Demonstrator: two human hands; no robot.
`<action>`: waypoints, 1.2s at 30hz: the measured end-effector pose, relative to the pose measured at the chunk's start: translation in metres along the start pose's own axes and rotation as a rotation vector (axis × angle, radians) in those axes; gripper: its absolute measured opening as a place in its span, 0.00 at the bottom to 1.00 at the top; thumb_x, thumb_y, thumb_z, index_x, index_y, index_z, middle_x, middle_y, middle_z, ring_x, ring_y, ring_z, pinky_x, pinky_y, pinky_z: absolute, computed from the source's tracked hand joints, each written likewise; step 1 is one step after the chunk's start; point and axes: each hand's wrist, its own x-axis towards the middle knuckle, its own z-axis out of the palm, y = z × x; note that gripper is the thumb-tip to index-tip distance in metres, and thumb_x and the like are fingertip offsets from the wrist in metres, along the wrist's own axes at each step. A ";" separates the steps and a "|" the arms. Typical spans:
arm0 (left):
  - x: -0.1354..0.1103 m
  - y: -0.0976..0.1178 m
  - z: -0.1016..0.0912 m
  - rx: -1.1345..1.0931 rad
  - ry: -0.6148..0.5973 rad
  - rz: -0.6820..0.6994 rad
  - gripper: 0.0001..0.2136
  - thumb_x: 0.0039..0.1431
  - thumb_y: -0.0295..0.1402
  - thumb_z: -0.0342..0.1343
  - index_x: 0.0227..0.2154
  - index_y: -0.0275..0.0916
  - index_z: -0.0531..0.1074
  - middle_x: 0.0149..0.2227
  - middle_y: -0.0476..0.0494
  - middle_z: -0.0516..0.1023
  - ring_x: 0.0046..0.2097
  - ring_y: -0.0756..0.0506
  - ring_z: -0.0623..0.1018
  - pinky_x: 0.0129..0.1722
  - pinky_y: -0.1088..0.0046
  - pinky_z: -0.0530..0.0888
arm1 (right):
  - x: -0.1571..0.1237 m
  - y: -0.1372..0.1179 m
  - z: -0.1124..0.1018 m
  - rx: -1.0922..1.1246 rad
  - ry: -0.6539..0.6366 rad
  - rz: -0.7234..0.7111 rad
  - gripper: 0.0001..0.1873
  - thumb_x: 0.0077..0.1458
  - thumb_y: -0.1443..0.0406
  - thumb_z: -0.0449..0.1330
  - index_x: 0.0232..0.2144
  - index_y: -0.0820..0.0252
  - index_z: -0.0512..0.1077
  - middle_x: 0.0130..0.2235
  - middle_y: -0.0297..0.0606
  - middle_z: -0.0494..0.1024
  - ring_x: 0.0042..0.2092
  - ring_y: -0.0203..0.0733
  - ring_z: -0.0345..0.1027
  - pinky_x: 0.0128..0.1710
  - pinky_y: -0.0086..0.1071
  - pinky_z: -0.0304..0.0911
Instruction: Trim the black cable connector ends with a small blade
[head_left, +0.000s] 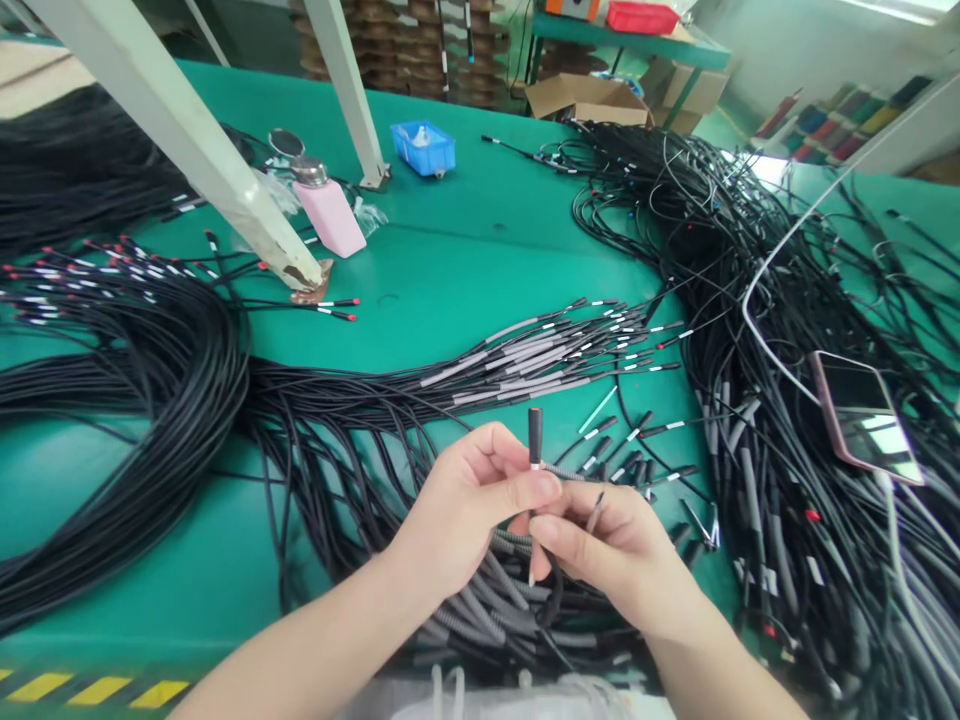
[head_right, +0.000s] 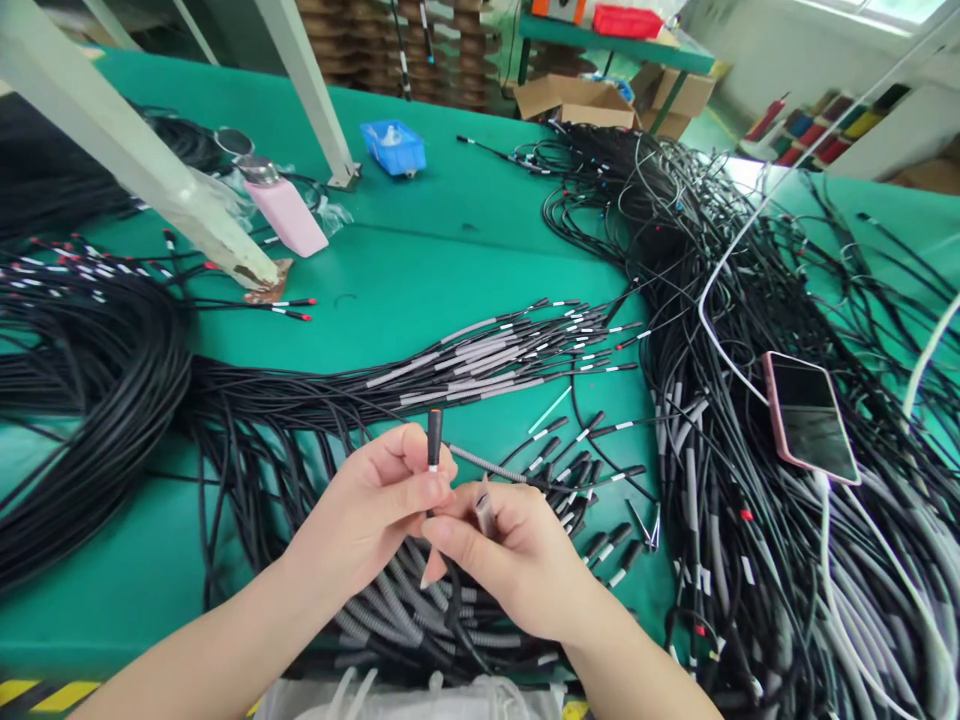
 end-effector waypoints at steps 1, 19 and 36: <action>-0.001 0.000 0.001 -0.004 -0.005 -0.005 0.17 0.46 0.29 0.74 0.23 0.37 0.68 0.21 0.54 0.76 0.17 0.52 0.73 0.11 0.78 0.73 | 0.000 0.000 0.000 0.016 -0.009 0.006 0.22 0.64 0.51 0.64 0.32 0.66 0.80 0.22 0.34 0.70 0.22 0.27 0.48 0.19 0.27 0.39; 0.003 -0.003 0.000 0.038 0.046 -0.034 0.11 0.46 0.35 0.75 0.28 0.34 0.82 0.23 0.45 0.80 0.22 0.47 0.76 0.14 0.73 0.76 | 0.006 -0.005 0.000 0.151 0.023 0.000 0.19 0.60 0.53 0.68 0.30 0.60 0.67 0.25 0.33 0.73 0.22 0.29 0.59 0.23 0.25 0.55; 0.011 -0.011 -0.011 0.496 0.218 0.268 0.12 0.58 0.42 0.67 0.30 0.39 0.77 0.36 0.46 0.83 0.42 0.48 0.80 0.45 0.75 0.74 | 0.000 -0.017 -0.011 -0.369 0.242 -0.045 0.15 0.64 0.57 0.60 0.28 0.57 0.64 0.22 0.27 0.65 0.24 0.32 0.60 0.25 0.26 0.56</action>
